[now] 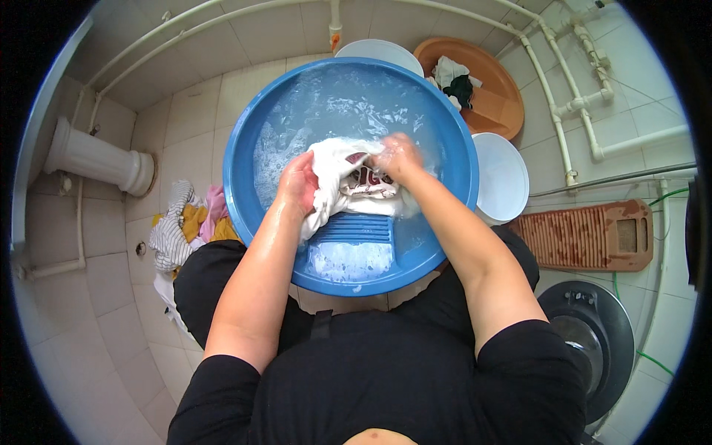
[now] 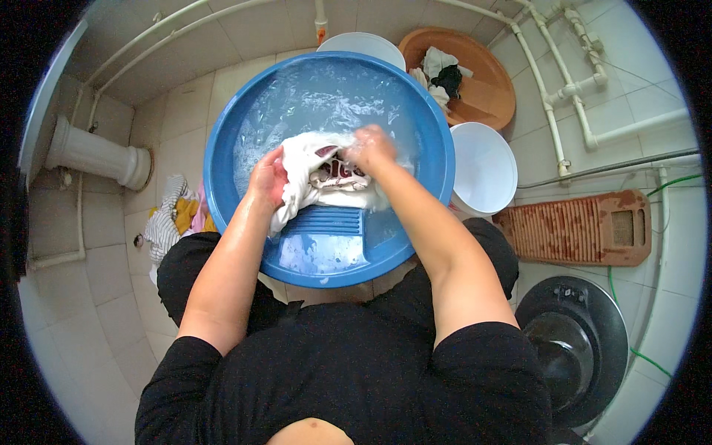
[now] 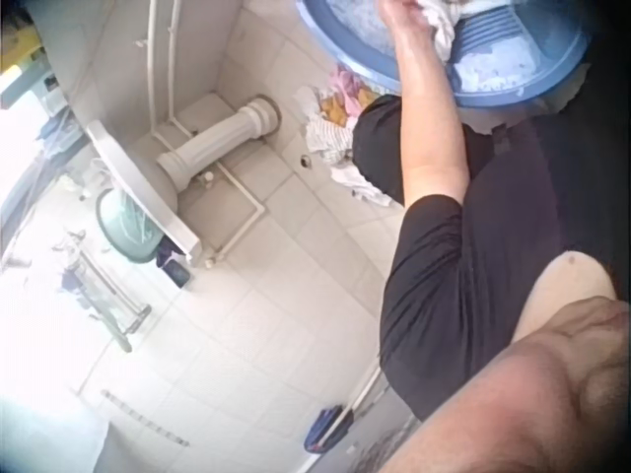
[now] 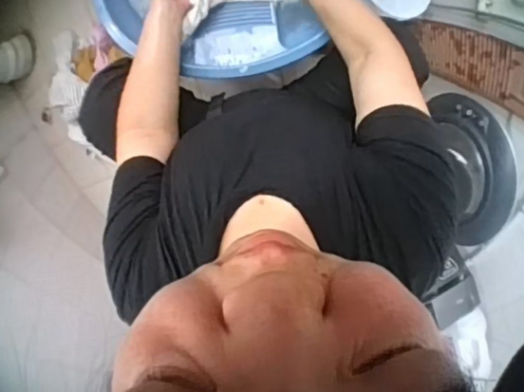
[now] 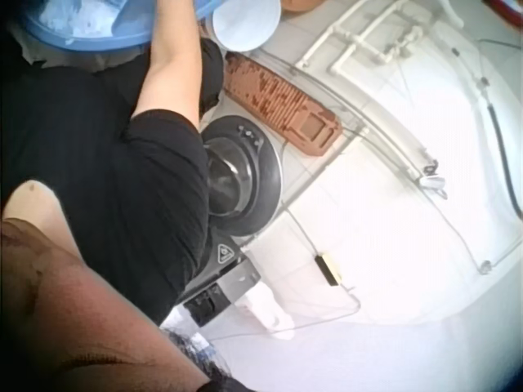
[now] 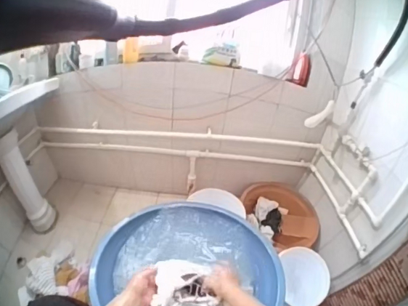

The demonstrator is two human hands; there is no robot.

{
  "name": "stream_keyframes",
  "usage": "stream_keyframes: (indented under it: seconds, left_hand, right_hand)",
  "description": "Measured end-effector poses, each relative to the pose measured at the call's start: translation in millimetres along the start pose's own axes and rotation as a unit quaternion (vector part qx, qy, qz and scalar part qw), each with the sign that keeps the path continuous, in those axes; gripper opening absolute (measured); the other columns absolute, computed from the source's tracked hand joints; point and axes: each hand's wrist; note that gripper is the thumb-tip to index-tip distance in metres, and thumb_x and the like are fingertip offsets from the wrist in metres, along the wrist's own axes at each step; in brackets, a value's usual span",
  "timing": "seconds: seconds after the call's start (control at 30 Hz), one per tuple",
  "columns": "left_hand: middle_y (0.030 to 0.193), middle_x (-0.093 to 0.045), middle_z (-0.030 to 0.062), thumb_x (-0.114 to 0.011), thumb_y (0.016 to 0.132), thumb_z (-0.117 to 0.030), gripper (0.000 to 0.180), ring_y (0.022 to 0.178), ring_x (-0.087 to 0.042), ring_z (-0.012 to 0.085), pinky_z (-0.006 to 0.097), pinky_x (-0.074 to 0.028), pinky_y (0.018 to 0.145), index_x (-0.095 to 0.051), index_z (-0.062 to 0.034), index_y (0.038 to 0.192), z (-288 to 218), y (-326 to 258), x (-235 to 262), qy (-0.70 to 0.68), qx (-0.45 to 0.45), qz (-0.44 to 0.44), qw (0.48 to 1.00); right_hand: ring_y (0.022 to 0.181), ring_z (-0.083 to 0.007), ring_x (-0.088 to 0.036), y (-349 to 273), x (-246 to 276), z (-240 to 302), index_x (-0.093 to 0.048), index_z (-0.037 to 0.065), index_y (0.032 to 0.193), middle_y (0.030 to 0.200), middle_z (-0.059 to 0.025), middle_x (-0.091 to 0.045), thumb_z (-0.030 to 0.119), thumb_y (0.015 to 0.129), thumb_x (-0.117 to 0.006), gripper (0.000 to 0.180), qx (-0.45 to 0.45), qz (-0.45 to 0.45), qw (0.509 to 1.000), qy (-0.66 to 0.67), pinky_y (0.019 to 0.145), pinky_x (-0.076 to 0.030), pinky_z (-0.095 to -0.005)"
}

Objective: The person sits on the floor and hand-washes a white t-shirt with a red graphic in a blue basin filled with water. They repeatedly submerge, scrub, and wring the garment by hand throughout the episode.

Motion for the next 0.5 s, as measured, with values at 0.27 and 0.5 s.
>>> stream_keyframes:
  seconds: [0.27, 0.5]
  left_hand:
    - [0.098, -0.058, 0.0136, -0.047, 0.086, -0.042, 0.039, 0.092, -0.057, 0.0262, 0.041, -0.046, 0.083, -0.054, -0.0067, 0.102, -10.3, -29.6, -35.2, 0.011, 0.073, 0.053, 0.996]
    - [0.093, -0.059, 0.0096, -0.046, 0.087, -0.027, 0.029, 0.082, -0.058, 0.0217, 0.034, -0.047, 0.074, -0.054, -0.0058, 0.104, 27.1, -31.5, -49.2, 0.149, -0.046, -0.1, 0.983]
  right_hand:
    - [0.087, -0.0282, -0.057, -78.0, 5.0, 125.5, -0.056, 0.007, 0.076, 0.099, -0.0095, -0.056, 0.024, 0.06, -0.069, 0.028, 0.391, -0.07, 0.89, 0.224, 0.073, -0.048, -0.0366]
    - [0.062, -0.034, -0.057, -34.3, -4.8, 89.5, -0.055, 0.008, 0.069, 0.068, -0.0151, -0.058, 0.033, 0.068, -0.064, 0.026, 0.159, -0.161, 0.951, 0.212, 0.054, -0.046, -0.0395]
Point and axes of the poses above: each hand's wrist, its own y-axis towards the middle knuckle, its own x-axis out of the back of the hand, z = x × y
